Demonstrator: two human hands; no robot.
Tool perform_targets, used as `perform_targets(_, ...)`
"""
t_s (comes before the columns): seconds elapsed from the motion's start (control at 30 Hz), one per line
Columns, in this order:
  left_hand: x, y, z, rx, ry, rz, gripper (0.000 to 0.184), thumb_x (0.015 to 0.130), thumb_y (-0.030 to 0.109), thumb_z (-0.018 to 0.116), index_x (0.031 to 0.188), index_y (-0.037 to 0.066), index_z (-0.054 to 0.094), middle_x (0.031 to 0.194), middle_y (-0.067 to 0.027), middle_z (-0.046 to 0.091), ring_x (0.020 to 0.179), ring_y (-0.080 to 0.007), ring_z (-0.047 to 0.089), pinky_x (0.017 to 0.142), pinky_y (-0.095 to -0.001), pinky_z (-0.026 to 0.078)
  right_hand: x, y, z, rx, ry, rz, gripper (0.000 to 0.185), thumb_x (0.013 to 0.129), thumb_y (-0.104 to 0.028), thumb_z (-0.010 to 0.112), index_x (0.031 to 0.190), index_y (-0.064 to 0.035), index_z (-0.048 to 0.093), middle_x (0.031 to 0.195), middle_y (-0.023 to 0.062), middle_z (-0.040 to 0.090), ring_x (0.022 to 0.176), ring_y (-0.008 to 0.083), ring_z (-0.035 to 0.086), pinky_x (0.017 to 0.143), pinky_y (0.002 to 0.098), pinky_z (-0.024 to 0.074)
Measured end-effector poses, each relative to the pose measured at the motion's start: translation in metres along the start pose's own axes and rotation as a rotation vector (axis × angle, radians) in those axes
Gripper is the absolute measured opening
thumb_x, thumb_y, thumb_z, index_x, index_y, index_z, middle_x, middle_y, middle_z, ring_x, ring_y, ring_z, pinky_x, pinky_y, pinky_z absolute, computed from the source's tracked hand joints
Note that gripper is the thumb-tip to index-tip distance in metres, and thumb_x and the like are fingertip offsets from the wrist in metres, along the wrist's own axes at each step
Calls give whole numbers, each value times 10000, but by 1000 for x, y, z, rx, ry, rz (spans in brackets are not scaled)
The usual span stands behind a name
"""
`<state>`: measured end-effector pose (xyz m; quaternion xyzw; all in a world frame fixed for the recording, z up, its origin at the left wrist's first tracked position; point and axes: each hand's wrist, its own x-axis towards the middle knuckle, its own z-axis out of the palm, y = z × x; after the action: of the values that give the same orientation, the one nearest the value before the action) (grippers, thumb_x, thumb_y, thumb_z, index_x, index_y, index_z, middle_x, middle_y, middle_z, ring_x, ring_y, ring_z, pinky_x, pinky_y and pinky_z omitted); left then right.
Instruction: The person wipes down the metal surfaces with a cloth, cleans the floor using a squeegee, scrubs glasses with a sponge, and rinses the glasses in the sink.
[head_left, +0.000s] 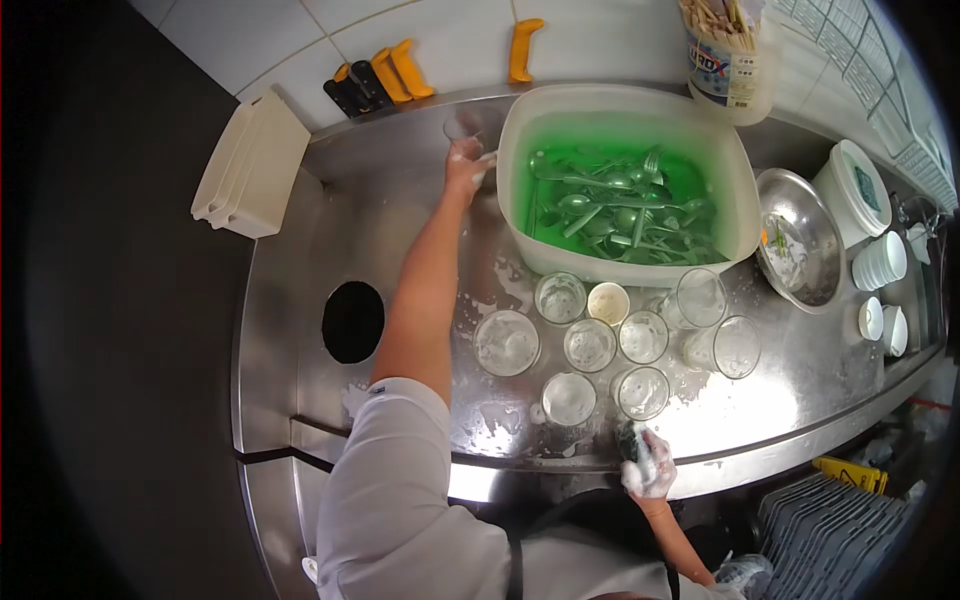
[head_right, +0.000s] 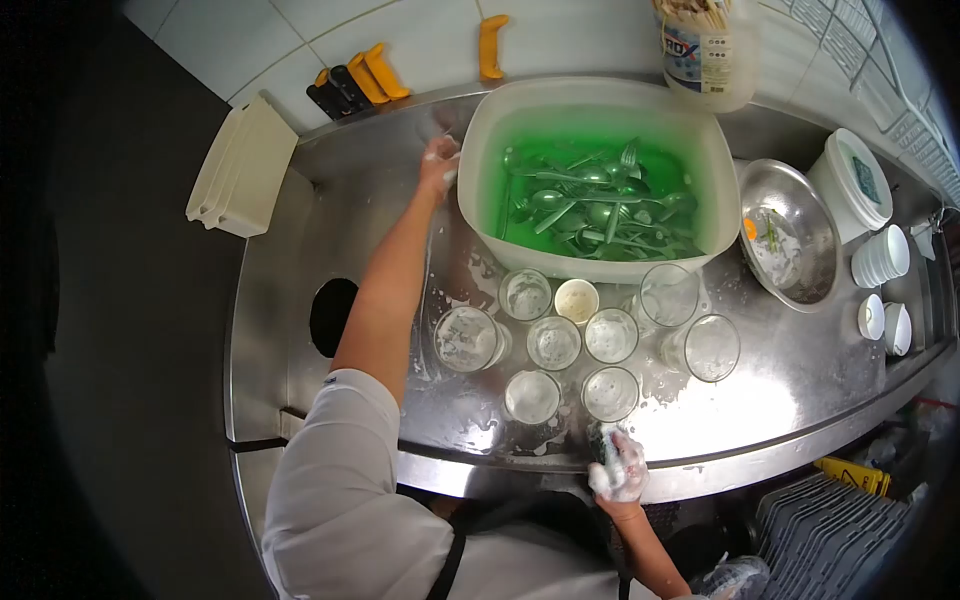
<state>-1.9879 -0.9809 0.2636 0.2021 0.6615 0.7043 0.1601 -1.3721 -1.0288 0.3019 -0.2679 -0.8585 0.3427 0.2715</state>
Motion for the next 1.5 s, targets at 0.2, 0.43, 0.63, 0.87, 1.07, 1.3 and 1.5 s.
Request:
perform_targets(0.2, -100, -14, -22, 20, 26, 10, 483, 674, -64, 759, 1096, 38, 548, 1029, -56, 601, 857, -166, 602, 739, -337, 533, -9, 8, -1, -122, 57, -143, 307, 621, -59, 690, 922, -52, 631, 1021, 164, 619, 880, 354, 640, 673, 400, 555)
perform_targets(0.43, -261, -5, -69, 181, -49, 109, 420, 690, -17, 741, 1028, 91, 517, 951, -28, 593, 893, -136, 566, 740, -296, 499, 95, -88, -60, -314, 15, -602, 452, 611, -74, 699, 1062, -111, 705, 1012, 83, 628, 913, 283, 652, 658, 380, 557)
perform_targets(0.63, -354, 9, -76, -142, 2, -59, 440, 736, -62, 709, 1081, 79, 476, 895, -41, 578, 819, -166, 594, 711, -341, 537, 334, -78, -6, -449, 14, -785, 358, 816, -80, 586, 1171, -95, 629, 963, 104, 656, 742, 334, 630, 646, 413, 531)
perform_targets(0.87, -382, 44, -89, -526, 184, -254, 381, 816, 22, 697, 1101, 110, 460, 876, -64, 594, 768, -205, 642, 683, -363, 564, 412, -11, 62, -901, -610, -478, 238, 759, -103, 572, 945, -5, 683, 944, 196, 687, 881, 365, 659, 735, 461, 520)
perform_targets(1.07, -357, 102, -87, -865, 171, -483, 346, 988, 413, 474, 1201, 141, 499, 952, -84, 626, 819, -266, 652, 710, -418, 564, 324, -153, 95, -357, -123, -783, 285, 838, -76, 553, 1118, -27, 529, 993, 175, 603, 903, 340, 607, 712, 445, 523)
perform_targets(1.3, -376, 103, -88, -977, -47, -482, 494, 973, 454, 464, 1288, 79, 527, 1210, -85, 624, 1091, -260, 618, 914, -448, 520, 132, -230, 170, -63, -226, -580, 423, 840, -312, 631, 1175, -55, 608, 1312, 209, 510, 1121, 389, 527, 972, 476, 415)
perform_targets(1.5, -425, 91, -102, -727, -253, -574, 489, 884, 182, 636, 1328, 72, 463, 1139, -109, 620, 918, -229, 662, 734, -373, 567, 149, -227, 176, -194, -93, -718, 371, 827, -252, 630, 1171, -115, 624, 1264, 198, 545, 1130, 377, 529, 932, 518, 416)
